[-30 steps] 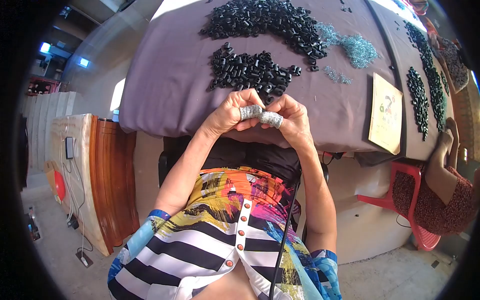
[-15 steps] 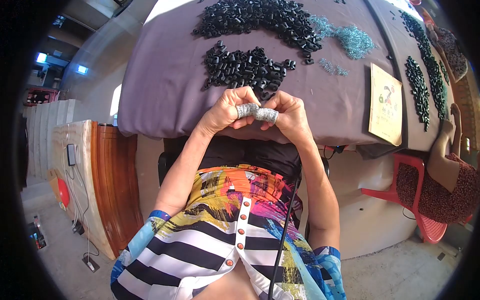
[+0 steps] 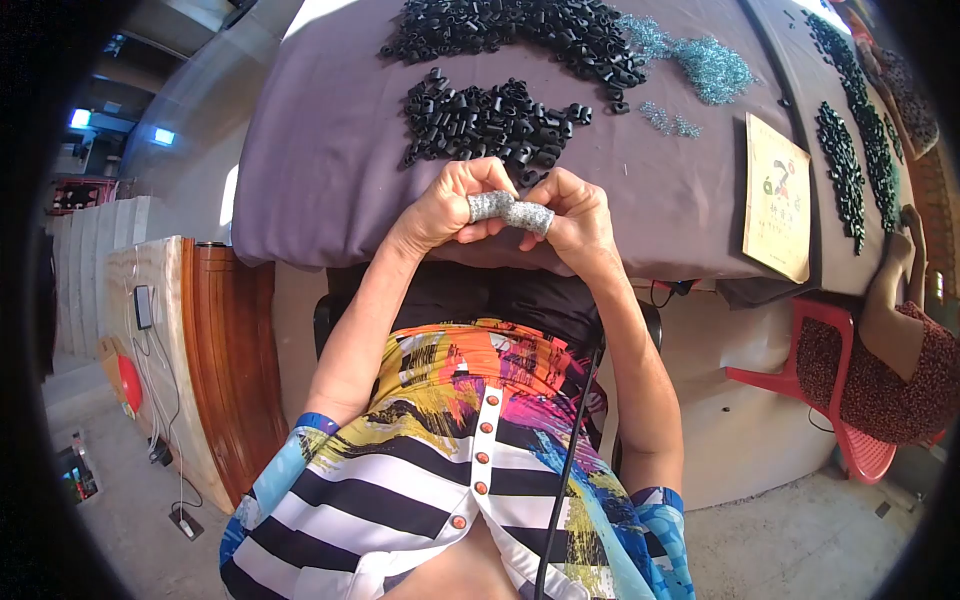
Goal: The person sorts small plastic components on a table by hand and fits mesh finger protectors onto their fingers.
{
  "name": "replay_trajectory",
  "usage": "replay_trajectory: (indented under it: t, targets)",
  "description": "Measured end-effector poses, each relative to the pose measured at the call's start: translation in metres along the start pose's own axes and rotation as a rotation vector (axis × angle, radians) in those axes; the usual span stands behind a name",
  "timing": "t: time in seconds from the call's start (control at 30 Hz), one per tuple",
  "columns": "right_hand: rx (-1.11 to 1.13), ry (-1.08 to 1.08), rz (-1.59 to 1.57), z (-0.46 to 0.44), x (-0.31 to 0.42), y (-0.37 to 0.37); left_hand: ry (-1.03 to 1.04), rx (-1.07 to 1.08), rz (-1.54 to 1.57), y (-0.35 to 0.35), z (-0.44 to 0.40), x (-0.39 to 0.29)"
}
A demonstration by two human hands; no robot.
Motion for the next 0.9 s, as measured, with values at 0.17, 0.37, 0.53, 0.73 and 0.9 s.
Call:
replay_trajectory:
  t: [0.17, 0.37, 0.53, 0.73, 0.9]
  targets:
    - [0.011, -0.035, -0.028, -0.0050, 0.0004, -0.0009, 0.041, -0.038, 0.051, 0.0010, 0.0025, -0.0016]
    - [0.048, -0.042, -0.042, -0.0060, 0.0036, -0.0040, 0.043, -0.054, 0.092, 0.0070, 0.0040, -0.0027]
    - [0.039, -0.027, 0.015, -0.0046, 0.0015, -0.0037, 0.049, -0.046, -0.009, 0.0047, 0.0032, 0.0008]
    - [0.023, 0.019, 0.042, -0.0028, 0.0019, -0.0036, 0.017, -0.041, -0.079, 0.0064, 0.0035, -0.0021]
    - [-0.006, 0.027, 0.023, -0.0015, 0.0021, -0.0039, 0.024, -0.030, -0.070, 0.0072, 0.0030, -0.0020]
Point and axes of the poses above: each hand's wrist, its own z-axis away from the middle knuckle, its own y-axis out of the palm, x = y × z, the point moved 4 cm from there along -z, towards the middle knuckle, and after that the axes turned 6 degrees about x, right-handed, at the moved point
